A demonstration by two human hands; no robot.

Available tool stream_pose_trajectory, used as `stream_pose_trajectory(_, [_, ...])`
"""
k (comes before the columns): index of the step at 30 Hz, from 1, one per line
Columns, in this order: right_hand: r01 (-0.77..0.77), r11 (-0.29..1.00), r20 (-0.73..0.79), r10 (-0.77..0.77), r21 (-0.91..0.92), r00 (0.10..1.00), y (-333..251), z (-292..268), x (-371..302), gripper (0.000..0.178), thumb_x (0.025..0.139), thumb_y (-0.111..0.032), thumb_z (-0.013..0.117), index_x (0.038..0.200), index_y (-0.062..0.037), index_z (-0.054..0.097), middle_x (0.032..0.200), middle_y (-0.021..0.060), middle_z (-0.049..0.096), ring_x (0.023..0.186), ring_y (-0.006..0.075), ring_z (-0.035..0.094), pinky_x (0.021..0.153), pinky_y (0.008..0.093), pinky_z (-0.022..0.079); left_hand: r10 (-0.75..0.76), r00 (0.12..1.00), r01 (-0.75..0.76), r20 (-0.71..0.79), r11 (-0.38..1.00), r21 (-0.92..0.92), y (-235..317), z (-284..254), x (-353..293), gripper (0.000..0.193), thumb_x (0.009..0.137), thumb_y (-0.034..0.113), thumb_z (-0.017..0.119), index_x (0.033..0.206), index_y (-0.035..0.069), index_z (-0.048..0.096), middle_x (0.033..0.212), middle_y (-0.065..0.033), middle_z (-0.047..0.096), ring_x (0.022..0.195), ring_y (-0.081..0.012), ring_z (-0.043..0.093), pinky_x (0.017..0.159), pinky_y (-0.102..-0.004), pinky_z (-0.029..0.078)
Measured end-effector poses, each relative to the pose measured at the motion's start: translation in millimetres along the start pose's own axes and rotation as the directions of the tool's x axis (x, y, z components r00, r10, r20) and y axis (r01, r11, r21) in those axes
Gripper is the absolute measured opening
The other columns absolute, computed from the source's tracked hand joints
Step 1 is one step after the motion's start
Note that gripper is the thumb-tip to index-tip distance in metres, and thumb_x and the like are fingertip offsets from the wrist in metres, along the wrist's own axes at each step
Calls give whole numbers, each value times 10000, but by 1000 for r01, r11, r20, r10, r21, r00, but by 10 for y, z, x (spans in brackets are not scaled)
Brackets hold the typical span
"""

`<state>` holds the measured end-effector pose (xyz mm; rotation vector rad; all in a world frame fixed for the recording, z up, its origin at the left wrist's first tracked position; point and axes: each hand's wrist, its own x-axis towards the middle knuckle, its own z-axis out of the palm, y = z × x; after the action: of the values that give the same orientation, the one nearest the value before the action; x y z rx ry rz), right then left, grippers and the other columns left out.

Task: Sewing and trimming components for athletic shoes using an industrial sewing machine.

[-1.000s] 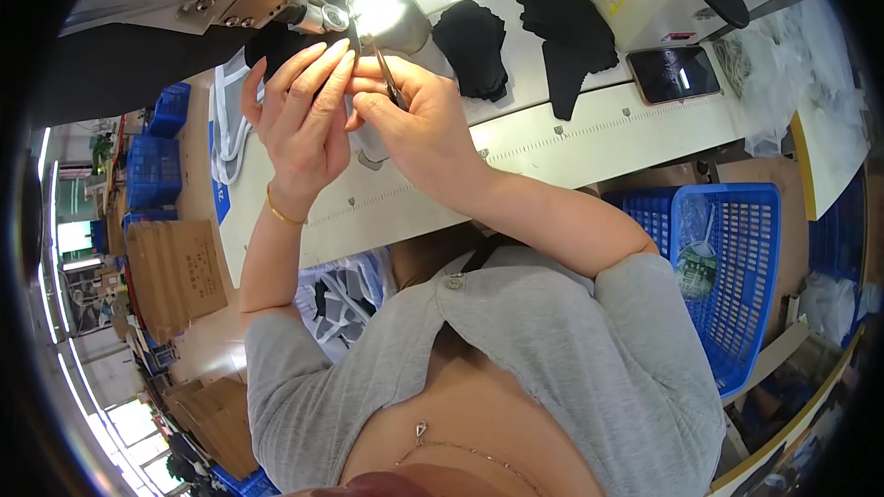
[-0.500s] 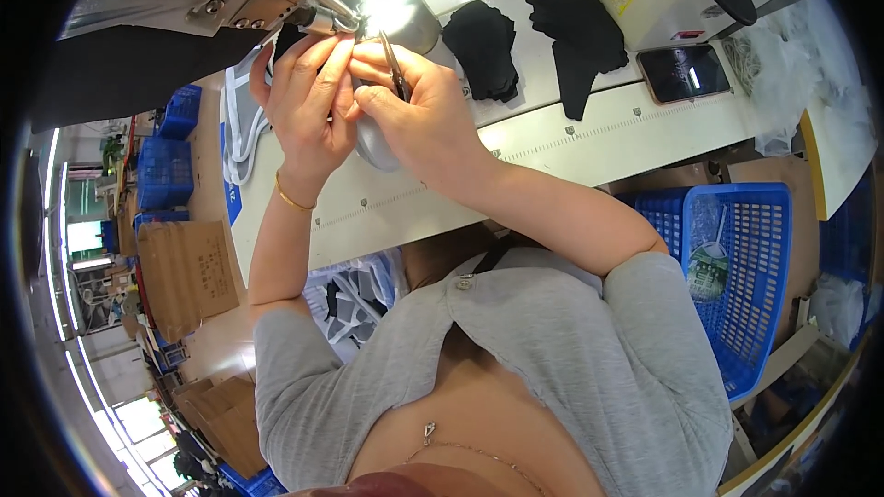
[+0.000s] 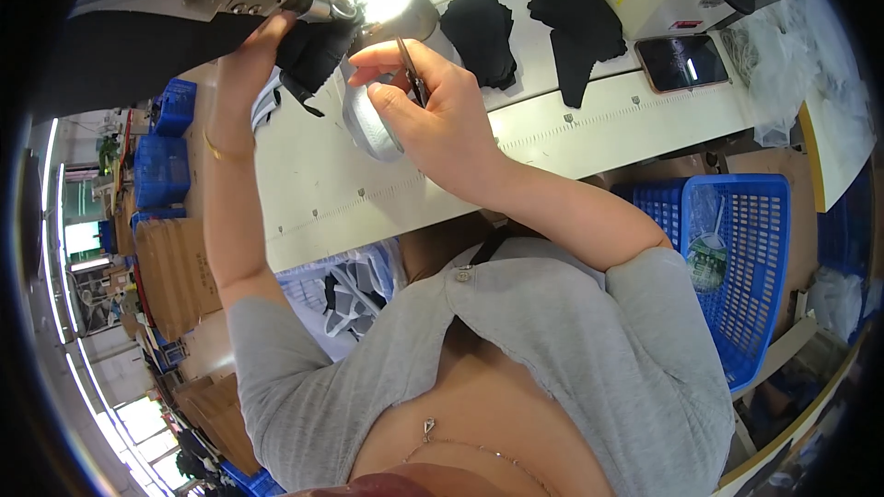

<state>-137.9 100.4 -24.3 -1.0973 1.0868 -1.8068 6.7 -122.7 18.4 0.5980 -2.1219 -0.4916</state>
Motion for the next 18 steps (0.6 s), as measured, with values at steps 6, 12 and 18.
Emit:
stream_pose_trajectory(6, [-78, 997, 28, 78, 19, 997, -78, -78, -110, 227, 905, -51, 548, 1110, -31, 644, 967, 8, 673, 741, 26, 479, 670, 202, 423, -28, 769, -48, 639, 994, 101, -390, 134, 452, 173, 875, 202, 673, 954, 53, 709, 859, -47, 710, 734, -147, 626, 717, -308, 501])
stream_pose_trajectory(12, [-54, 998, 24, 54, -15, 998, -105, -154, -152, 197, 915, -53, 551, 1083, -15, 647, 931, 7, 675, 731, 24, 503, 661, 201, 424, 65, 765, -349, 641, 879, 326, -47, 22, 580, 192, 881, 216, 684, 962, 44, 665, 858, -14, 651, 776, -116, 571, 755, -291, 473])
stream_pose_trajectory(18, [-107, 994, 228, 112, -34, 967, -109, -123, -192, 175, 917, -73, 573, 1056, -4, 652, 907, 31, 693, 689, 45, 542, 627, 223, 448, -301, 602, -1, 740, 926, 378, 276, -662, 357, 137, 803, 35, 716, 893, 59, 615, 768, 78, 465, 749, -20, 472, 664, -203, 412])
